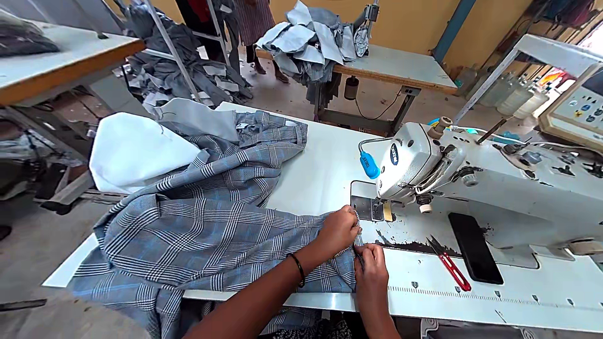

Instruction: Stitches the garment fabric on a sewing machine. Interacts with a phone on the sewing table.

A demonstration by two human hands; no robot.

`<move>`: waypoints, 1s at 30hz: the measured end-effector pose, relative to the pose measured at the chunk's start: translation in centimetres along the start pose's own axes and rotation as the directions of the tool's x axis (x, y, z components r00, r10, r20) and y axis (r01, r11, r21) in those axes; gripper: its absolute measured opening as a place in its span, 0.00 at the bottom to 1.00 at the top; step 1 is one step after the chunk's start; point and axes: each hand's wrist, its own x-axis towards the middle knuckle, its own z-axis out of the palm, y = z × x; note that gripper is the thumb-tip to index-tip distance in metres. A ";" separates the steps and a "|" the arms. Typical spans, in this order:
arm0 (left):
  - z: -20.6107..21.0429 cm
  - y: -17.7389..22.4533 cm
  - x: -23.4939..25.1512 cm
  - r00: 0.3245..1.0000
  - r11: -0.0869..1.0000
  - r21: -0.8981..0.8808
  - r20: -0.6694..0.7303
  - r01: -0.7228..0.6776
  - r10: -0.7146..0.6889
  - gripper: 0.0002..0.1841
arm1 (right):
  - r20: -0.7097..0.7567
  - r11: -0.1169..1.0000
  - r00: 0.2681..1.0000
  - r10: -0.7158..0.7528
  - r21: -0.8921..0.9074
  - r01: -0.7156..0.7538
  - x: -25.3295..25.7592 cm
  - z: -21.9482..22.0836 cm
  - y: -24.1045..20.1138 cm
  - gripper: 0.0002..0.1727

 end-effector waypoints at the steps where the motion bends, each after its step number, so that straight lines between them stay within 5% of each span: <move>1: 0.0 -0.1 0.0 1.000 1.000 -0.010 0.004 -0.001 0.001 0.11 | 0.004 1.000 1.000 -0.017 0.001 0.017 0.0 0.0 0.1 0.10; 7: 0.5 -0.7 -0.6 0.990 0.998 0.042 -0.138 -0.038 0.043 0.07 | 0.138 0.997 0.990 0.010 -0.083 0.002 -0.5 -0.8 -1.3 0.15; 12: -0.1 -1.2 0.2 0.985 0.992 0.088 -0.158 0.085 -0.071 0.10 | 0.239 0.984 0.970 0.049 -0.176 -0.007 0.3 -1.2 -2.1 0.20; 22: 1.9 -0.5 7.7 0.968 1.000 -0.028 -0.252 0.007 -0.014 0.06 | 0.178 0.967 0.977 0.115 -0.246 -0.069 4.6 -0.8 2.9 0.19; 30: 1.0 0.2 9.0 0.954 0.993 -0.004 -0.280 -0.115 0.109 0.04 | 0.191 0.946 0.967 0.171 -0.307 -0.107 6.0 -0.1 3.0 0.20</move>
